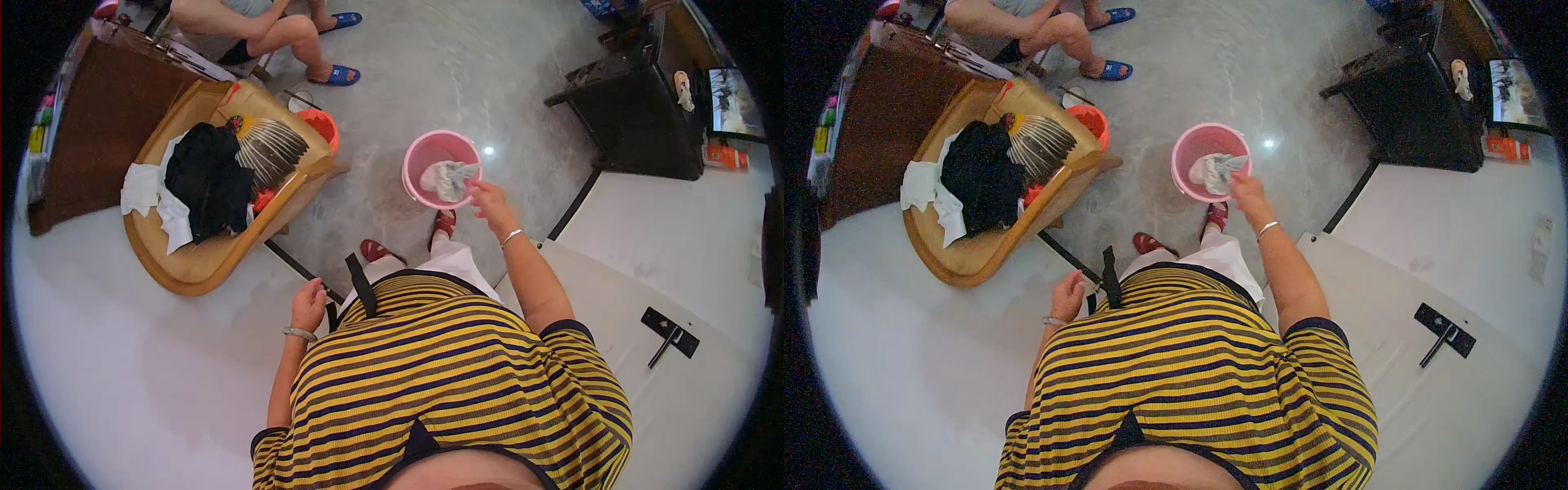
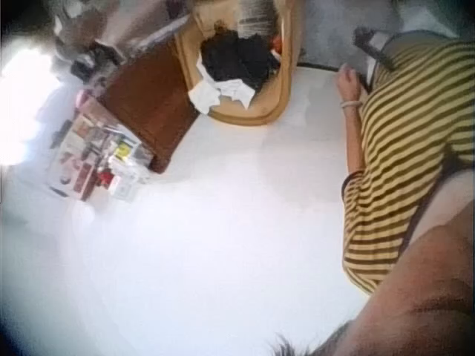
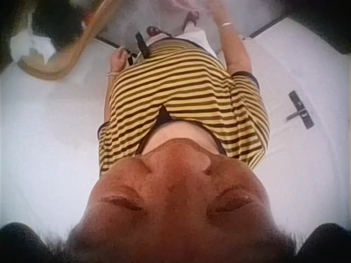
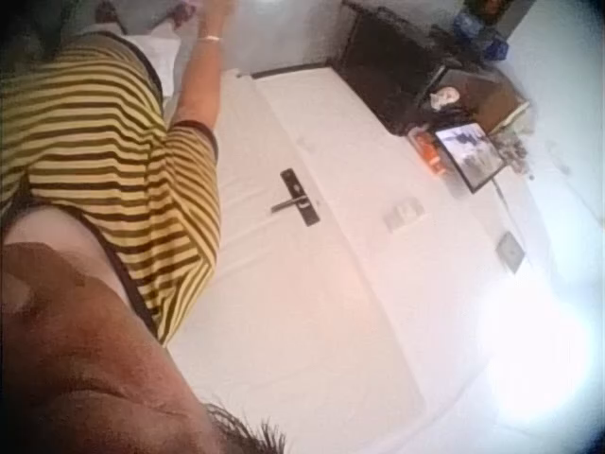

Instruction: Cleaning a wall and a wooden cabinet using a wet cloth and a bucket of water.

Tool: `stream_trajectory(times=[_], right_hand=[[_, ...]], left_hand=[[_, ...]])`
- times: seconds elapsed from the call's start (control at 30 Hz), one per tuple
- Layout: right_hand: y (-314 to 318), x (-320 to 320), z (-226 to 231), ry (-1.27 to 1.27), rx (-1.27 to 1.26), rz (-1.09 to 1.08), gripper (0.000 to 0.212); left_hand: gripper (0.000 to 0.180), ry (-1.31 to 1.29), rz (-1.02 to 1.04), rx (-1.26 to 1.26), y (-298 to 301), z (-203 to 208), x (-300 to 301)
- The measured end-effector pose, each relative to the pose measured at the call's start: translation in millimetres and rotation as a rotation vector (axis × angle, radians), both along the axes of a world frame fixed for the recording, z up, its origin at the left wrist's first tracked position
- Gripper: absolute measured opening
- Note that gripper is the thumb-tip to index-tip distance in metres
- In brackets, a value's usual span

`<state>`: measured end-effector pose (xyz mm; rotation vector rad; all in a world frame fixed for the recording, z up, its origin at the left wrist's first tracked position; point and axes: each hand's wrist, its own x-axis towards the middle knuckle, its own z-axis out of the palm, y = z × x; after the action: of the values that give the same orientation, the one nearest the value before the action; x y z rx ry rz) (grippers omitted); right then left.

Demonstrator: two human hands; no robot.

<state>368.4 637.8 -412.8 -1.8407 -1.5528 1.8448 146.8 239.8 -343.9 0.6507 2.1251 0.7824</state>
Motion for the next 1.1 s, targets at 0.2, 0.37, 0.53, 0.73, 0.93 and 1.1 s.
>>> stream_trajectory(times=[0.2,0.37,0.53,0.73,0.93,1.1], right_hand=[[-20,56,-49,-0.023,-0.114,0.382,0.018],[-2,104,-48,-0.099,0.168,0.877,0.036],[22,109,-12,-0.123,0.145,0.998,0.040],[16,129,-24,-0.239,0.161,0.863,0.037],[16,120,-2,-0.289,0.225,0.654,0.036],[23,109,-22,-0.328,0.226,0.639,0.036]], left_hand=[[0.033,-0.154,0.093,0.032,-11,-86,34],[0.041,-0.381,0.251,-0.263,-18,-170,59],[0.034,-0.342,-0.080,-0.142,-7,-209,55],[0.032,-0.453,0.009,-0.171,76,-162,44],[0.031,-0.421,-0.066,-0.044,108,-122,13],[0.022,-0.380,0.139,-0.172,83,-141,-6]])
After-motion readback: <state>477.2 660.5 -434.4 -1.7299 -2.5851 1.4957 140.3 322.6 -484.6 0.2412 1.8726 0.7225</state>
